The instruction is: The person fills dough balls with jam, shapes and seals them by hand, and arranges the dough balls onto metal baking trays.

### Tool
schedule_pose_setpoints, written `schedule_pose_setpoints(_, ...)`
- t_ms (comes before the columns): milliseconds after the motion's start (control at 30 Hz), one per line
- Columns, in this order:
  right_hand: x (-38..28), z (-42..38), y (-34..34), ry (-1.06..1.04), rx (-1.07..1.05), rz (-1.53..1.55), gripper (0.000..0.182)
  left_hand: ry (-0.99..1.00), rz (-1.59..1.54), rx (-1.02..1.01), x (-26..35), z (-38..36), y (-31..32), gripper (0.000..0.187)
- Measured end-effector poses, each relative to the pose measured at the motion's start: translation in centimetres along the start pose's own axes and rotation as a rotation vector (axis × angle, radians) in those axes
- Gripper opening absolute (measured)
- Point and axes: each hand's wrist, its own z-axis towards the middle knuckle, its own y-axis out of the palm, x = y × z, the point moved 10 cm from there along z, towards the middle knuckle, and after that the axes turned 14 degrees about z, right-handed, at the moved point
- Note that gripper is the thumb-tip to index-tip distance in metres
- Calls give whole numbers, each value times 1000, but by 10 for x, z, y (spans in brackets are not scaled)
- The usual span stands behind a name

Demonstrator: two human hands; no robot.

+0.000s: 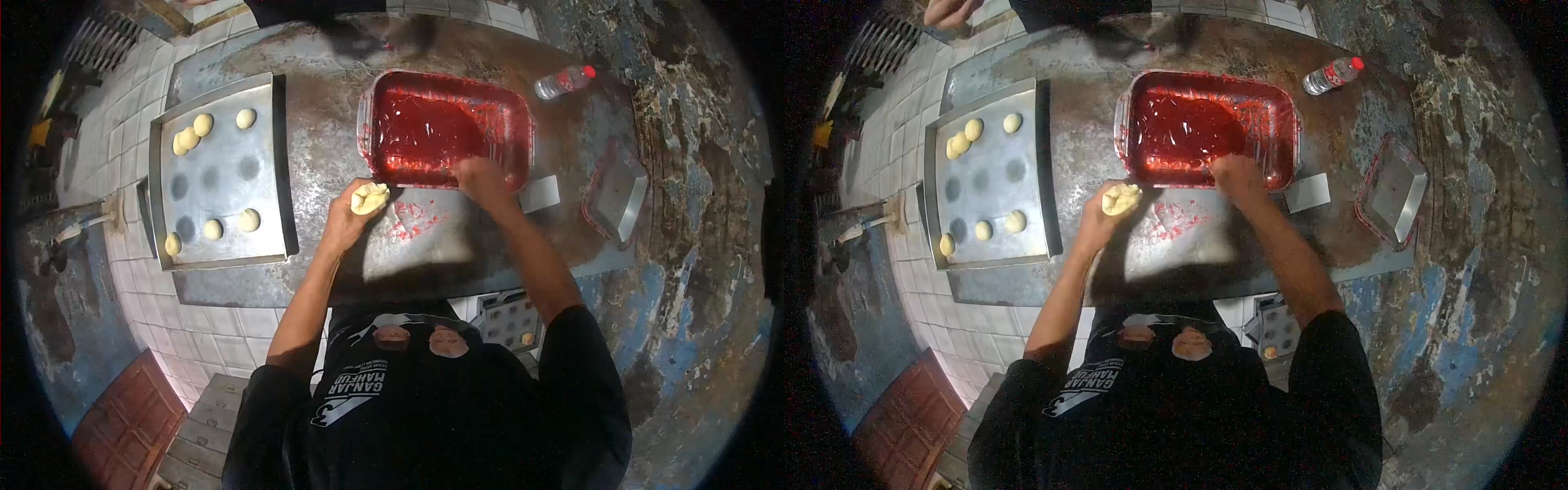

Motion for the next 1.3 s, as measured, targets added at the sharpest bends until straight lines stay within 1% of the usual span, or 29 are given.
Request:
schedule_pose_setpoints(33, -3, 6, -12, -5, -11, -2, 14, 11, 43, 21, 0, 1, -3, 33)
schedule_pose_setpoints(67, 0, 11, -8, 54, -201, 260, 18, 7, 35, 27, -8, 4, -3, 33)
schedule_pose_setpoints(100, -3, 11, -2, 114, -388, 519, 22, 90, 103, 78, -5, 6, -7, 34)
schedule_pose_setpoints(133, -6, 12, -9, 106, -390, 512, 22, 177, 173, 133, -1, 6, -11, 35)
schedule_pose_setpoints(200, -21, 6, -13, 191, -511, 924, 28, 153, 180, 173, 2, 3, -9, 34)
schedule_pose_setpoints(233, -33, 2, -18, 175, -512, 916, 28, 123, 190, 201, 5, 0, -8, 33)
schedule_pose_setpoints(267, -42, -2, -27, 186, -426, 855, 27, 74, 160, 186, -9, 3, 2, 34)
schedule_pose_setpoints(333, -70, -17, -29, 177, -337, 789, 26, 150, 214, 290, 6, 0, 13, 40)
schedule_pose_setpoints(400, -129, -46, -78, -267, 295, 440, 22, 155, 192, 329, 10, 1, 32, 45)
schedule_pose_setpoints(433, -154, -60, -76, -274, 300, 437, 22, 83, 245, 296, 14, 1, 44, 46)
schedule_pose_setpoints(500, -158, -80, -54, 129, 117, 171, 25, 27, 299, 265, 21, -7, 57, 48)
schedule_pose_setpoints(600, -166, -125, -56, 59, 281, 217, 19, 112, 636, 188, 30, -25, 76, 44)
schedule_pose_setpoints(633, -161, -137, -57, 62, 292, 218, 19, 121, 643, 186, 6, -24, 80, 44)
schedule_pose_setpoints(700, -137, -163, -47, 154, 156, 291, 21, 68, 338, 339, -53, -20, 74, 42)
schedule_pose_setpoints(733, -121, -174, -34, 195, 150, 313, 25, -24, 7, 182, -38, -37, 80, 40)
schedule_pose_setpoints(767, -108, -183, -23, 195, 162, 314, 25, -16, 15, 181, -19, -53, 80, 40)
schedule_pose_setpoints(833, -112, -188, -36, 18, 309, 263, 38, -29, -202, -25, -7, -76, 105, 50)
schedule_pose_setpoints(867, -111, -184, -34, 15, 321, 269, 38, -18, -147, -60, -5, -84, 114, 56)
schedule_pose_setpoints(933, -71, -186, 1, 529, 390, 1280, 48, 52, -126, -98, 16, -111, 133, 57)
schedule_pose_setpoints(967, -72, -186, -6, 528, 407, 1287, 48, 112, -136, -108, 28, -123, 143, 57)
schedule_pose_setpoints(1033, -91, -186, -18, 587, 268, 1525, 51, 209, -99, -81, 42, -144, 157, 56)
schedule_pose_setpoints(1067, -103, -191, -46, 459, 297, 1184, 47, 246, 33, -40, 43, -151, 160, 56)
schedule_pose_setpoints(1100, -117, -200, -54, 445, 302, 1186, 47, 281, 163, 7, 45, -158, 161, 57)
schedule_pose_setpoints(1133, -151, -208, -69, 230, 264, 964, 45, 279, 280, 68, 50, -167, 158, 59)
schedule_pose_setpoints(1167, -186, -221, -80, 25, 226, 738, 44, 280, 283, 73, 48, -172, 162, 59)
schedule_pose_setpoints(1200, -211, -233, -94, -126, 241, 659, 40, 319, 198, 102, 56, -177, 161, 56)
schedule_pose_setpoints(1233, -210, -240, -89, -138, 243, 661, 40, 358, 114, 135, 63, -184, 157, 53)
schedule_pose_setpoints(1267, -181, -251, -92, -11, 437, 901, 43, 227, -95, 74, 52, -191, 161, 45)
schedule_pose_setpoints(1300, -172, -261, -100, 106, 506, 1074, 49, 231, -89, 92, 58, -200, 158, 45)
